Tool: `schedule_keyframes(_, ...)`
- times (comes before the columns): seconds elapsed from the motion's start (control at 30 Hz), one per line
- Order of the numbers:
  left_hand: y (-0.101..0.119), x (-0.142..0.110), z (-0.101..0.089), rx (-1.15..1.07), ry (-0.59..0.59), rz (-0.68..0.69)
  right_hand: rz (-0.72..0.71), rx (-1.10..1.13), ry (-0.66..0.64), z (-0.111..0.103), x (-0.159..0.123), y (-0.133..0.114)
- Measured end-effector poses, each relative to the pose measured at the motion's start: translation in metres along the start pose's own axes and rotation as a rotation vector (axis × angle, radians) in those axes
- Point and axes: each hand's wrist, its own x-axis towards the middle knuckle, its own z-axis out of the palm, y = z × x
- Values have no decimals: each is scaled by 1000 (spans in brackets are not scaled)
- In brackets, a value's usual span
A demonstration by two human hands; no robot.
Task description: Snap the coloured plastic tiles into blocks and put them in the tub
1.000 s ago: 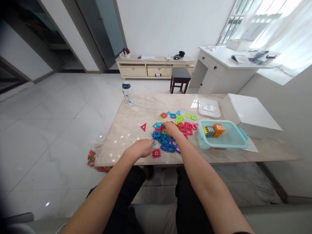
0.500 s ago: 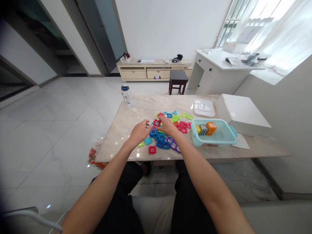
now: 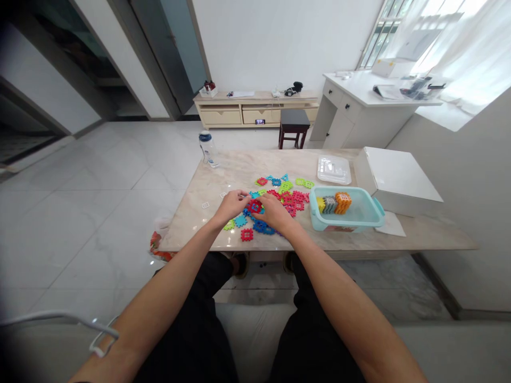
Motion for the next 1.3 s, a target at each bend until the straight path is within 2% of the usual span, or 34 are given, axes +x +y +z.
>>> schedule_keyframes(0.13,16,-6,-3,-171,78,-5,-7,-83,-188,9,-4,2)
schedule_keyframes(0.23,30,-15,-3,-357,134,34,-39,-122,-331,24,-4,0)
schedule_keyframes(0.43,41,-25,-7,-455,78,30,-85,-197,-447,63,-4,-9)
schedule_keyframes(0.57,38,-22,-14,-486,87,3,-117,-237,-472,79,-7,-13)
schedule_keyframes(0.73,37,-21,-24,-546,143,-19,-165,-310,-505,87,-5,-9)
schedule_keyframes(0.97,34,-16,-43,-694,206,-11,-150,-349,-539,92,-4,-11)
schedule_keyframes(1.3,30,-14,-45,-752,214,-24,-91,-360,-538,90,-3,-24)
